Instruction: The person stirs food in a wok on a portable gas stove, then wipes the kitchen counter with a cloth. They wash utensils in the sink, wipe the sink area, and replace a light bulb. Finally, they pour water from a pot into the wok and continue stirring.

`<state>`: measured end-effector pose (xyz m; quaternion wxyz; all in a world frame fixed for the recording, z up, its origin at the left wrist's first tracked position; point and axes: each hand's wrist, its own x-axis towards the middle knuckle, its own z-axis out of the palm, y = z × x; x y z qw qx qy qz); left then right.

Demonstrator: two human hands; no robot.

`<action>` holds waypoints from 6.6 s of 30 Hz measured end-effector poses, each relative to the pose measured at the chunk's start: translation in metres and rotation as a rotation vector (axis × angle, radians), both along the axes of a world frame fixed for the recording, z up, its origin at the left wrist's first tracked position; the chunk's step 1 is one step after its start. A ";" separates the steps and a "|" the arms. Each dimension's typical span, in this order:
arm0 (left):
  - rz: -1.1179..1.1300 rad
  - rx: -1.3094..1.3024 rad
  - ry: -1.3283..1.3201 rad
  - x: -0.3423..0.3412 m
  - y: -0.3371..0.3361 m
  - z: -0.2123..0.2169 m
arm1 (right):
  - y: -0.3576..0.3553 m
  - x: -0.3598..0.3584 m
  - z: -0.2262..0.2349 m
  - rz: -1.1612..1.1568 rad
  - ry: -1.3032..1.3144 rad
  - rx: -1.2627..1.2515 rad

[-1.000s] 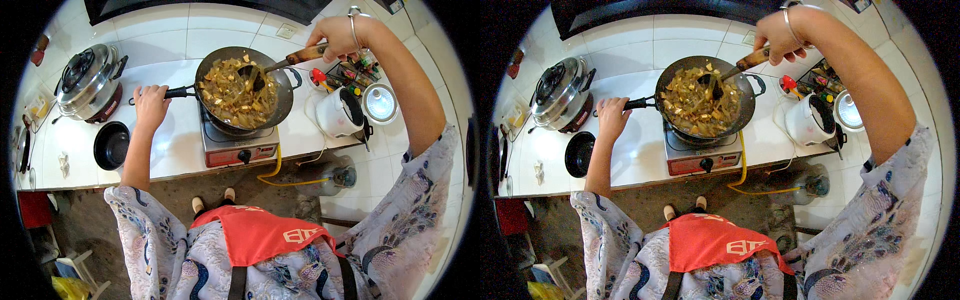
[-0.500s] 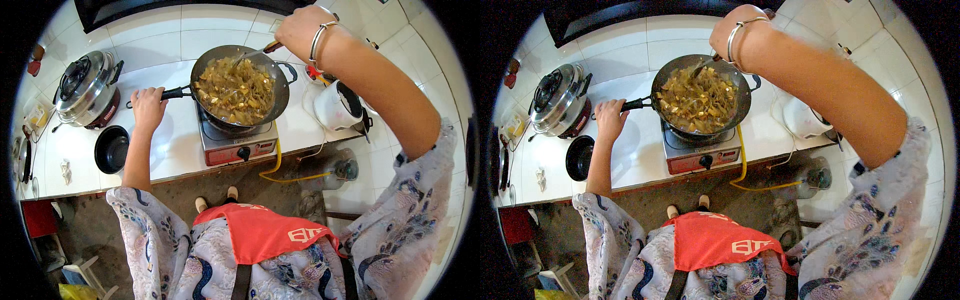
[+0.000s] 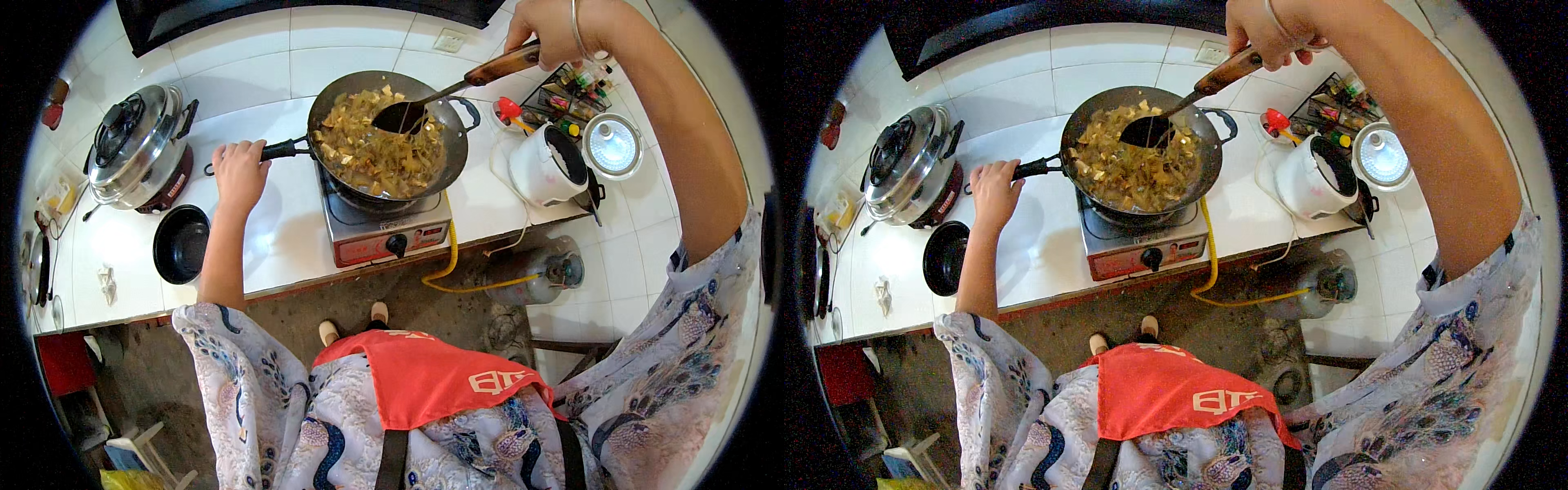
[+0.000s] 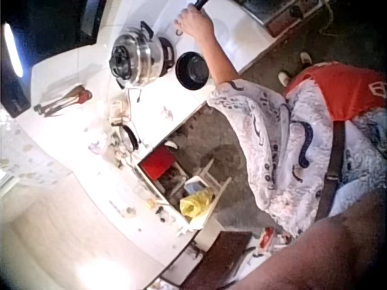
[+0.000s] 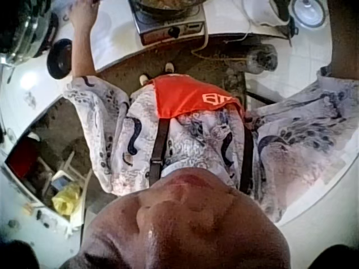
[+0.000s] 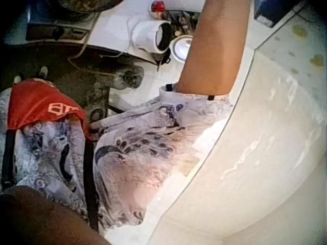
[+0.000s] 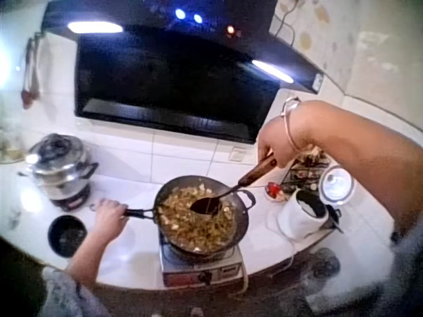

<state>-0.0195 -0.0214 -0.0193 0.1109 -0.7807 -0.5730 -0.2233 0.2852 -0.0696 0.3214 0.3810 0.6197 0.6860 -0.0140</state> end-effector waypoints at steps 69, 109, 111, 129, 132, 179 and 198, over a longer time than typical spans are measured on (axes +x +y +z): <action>-0.001 0.023 -0.029 0.019 0.006 0.009 | 0.095 0.146 -0.150 0.361 0.708 -0.031; -0.035 -0.015 0.028 0.002 0.005 0.003 | -0.079 0.141 -0.117 0.563 0.268 0.421; -0.030 -0.010 0.033 -0.001 0.001 0.005 | -0.094 0.146 -0.087 0.528 0.219 0.424; 0.031 -0.026 0.026 0.013 0.003 0.003 | -0.099 0.098 -0.138 0.126 0.561 -0.131; 0.074 -0.019 0.049 0.003 -0.003 0.003 | -0.092 0.053 -0.156 0.147 0.474 -0.041; 0.153 -0.030 -0.040 0.019 -0.002 0.004 | -0.010 0.190 -0.105 0.173 0.558 0.149; 0.175 -0.033 0.041 0.008 0.003 0.006 | -0.007 0.211 -0.227 -1.023 1.323 -0.547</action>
